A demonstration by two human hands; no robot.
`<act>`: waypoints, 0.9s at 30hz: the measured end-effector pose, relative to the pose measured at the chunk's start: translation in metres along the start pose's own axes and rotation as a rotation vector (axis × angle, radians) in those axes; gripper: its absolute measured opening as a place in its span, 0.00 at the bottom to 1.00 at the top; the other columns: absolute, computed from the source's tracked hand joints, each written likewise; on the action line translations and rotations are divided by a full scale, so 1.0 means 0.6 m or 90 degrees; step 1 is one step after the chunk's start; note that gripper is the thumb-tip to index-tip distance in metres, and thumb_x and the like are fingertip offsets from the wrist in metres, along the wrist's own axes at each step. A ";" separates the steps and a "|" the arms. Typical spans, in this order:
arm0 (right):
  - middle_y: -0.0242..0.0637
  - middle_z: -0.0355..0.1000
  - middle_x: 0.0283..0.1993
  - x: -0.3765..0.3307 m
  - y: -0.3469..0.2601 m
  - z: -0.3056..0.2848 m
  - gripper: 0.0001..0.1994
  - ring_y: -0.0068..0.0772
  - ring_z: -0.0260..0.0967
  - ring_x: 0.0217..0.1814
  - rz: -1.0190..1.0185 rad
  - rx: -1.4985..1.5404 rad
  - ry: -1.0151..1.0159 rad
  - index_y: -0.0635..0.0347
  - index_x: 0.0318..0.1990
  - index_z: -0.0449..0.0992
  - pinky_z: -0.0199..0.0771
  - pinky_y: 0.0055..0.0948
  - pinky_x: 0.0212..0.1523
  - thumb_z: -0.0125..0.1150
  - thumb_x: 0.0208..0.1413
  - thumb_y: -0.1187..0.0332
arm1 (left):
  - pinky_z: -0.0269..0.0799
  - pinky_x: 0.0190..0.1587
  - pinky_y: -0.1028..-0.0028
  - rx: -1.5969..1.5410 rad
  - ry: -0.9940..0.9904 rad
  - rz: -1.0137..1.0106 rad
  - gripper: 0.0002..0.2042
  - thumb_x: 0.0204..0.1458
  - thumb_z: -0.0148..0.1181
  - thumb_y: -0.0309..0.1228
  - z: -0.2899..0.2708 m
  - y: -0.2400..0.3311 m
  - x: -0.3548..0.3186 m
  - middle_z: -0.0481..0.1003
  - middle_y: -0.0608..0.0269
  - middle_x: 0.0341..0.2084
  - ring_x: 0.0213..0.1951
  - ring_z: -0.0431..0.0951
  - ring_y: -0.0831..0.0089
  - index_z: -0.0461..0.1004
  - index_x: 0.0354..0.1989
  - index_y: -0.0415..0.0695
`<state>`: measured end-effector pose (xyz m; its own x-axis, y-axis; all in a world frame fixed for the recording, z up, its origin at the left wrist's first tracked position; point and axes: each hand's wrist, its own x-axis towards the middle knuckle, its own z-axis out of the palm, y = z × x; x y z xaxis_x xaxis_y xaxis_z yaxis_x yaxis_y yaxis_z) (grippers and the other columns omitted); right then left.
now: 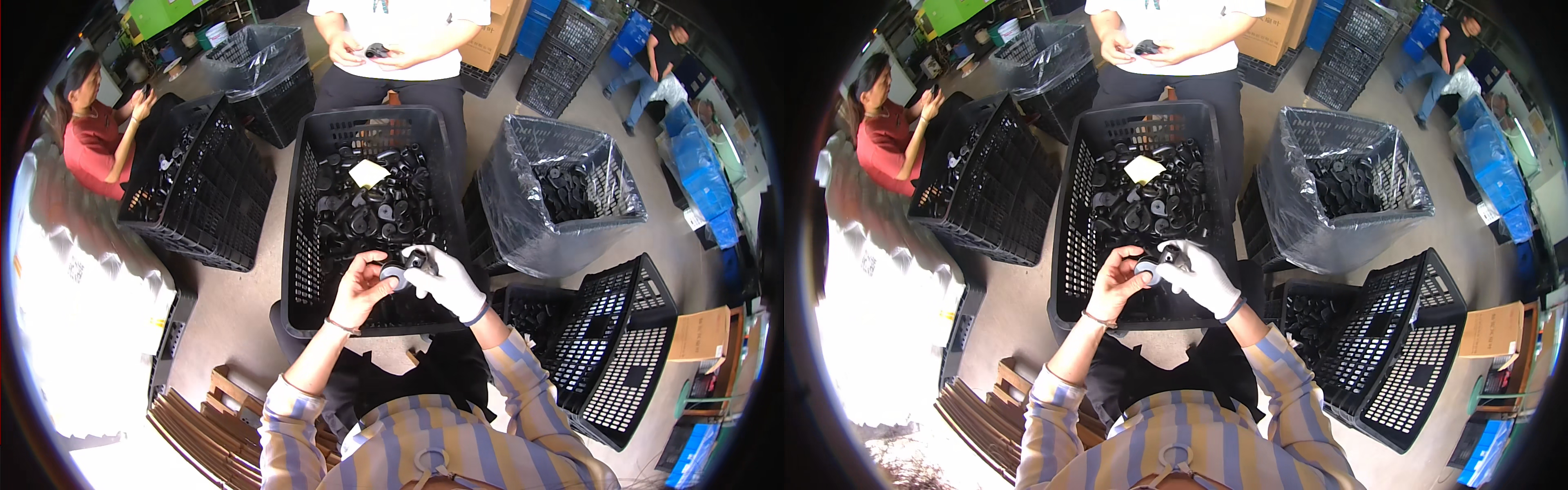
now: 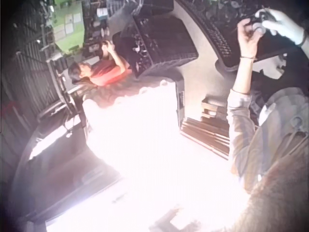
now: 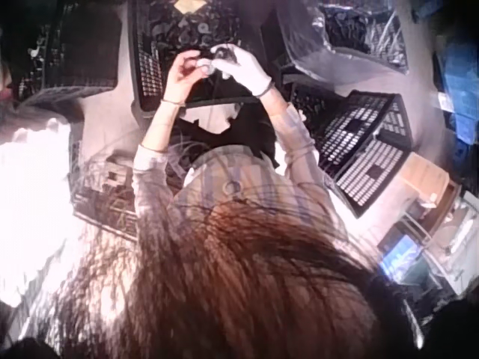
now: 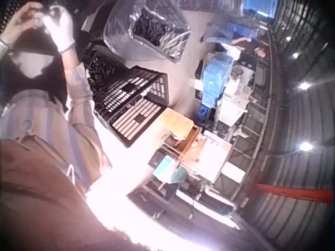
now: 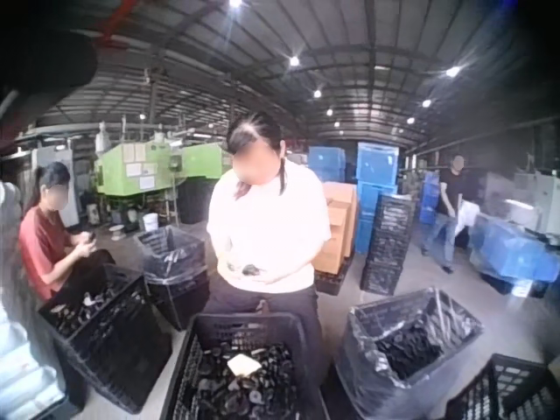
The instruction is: The person sorts small black plastic manufacturing parts from a black crate by hand, wearing gloves.
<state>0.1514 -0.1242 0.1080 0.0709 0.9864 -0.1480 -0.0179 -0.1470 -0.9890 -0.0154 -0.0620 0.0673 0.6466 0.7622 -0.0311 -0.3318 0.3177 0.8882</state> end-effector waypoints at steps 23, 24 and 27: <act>0.31 0.66 0.28 -0.056 -0.050 -0.002 0.12 0.16 0.62 0.23 -0.144 -0.199 0.014 0.63 0.40 0.68 0.62 0.15 0.24 0.55 0.45 0.77 | 0.70 0.38 0.75 -0.164 0.005 0.026 0.11 0.45 0.52 0.19 0.038 0.018 -0.058 0.71 0.64 0.31 0.31 0.73 0.75 0.70 0.39 0.37; 0.34 0.66 0.30 -0.056 -0.056 0.000 0.13 0.20 0.63 0.26 -0.252 -0.285 0.030 0.62 0.40 0.68 0.63 0.17 0.26 0.55 0.43 0.79 | 0.71 0.40 0.71 -0.255 -0.038 -0.022 0.11 0.47 0.49 0.20 0.035 0.022 -0.060 0.71 0.61 0.34 0.33 0.74 0.72 0.69 0.41 0.37; 0.40 0.66 0.36 -0.058 -0.057 -0.004 0.13 0.29 0.66 0.32 -0.373 -0.369 0.040 0.63 0.37 0.70 0.66 0.23 0.31 0.54 0.40 0.81 | 0.71 0.42 0.70 -0.297 -0.037 -0.041 0.10 0.48 0.48 0.20 0.051 0.040 -0.062 0.72 0.60 0.34 0.33 0.74 0.71 0.69 0.40 0.36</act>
<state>0.1519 -0.1536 0.1470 -0.0349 0.9113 0.4103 0.5558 0.3589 -0.7498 -0.0262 -0.0999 0.1036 0.7091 0.7038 -0.0425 -0.5541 0.5936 0.5836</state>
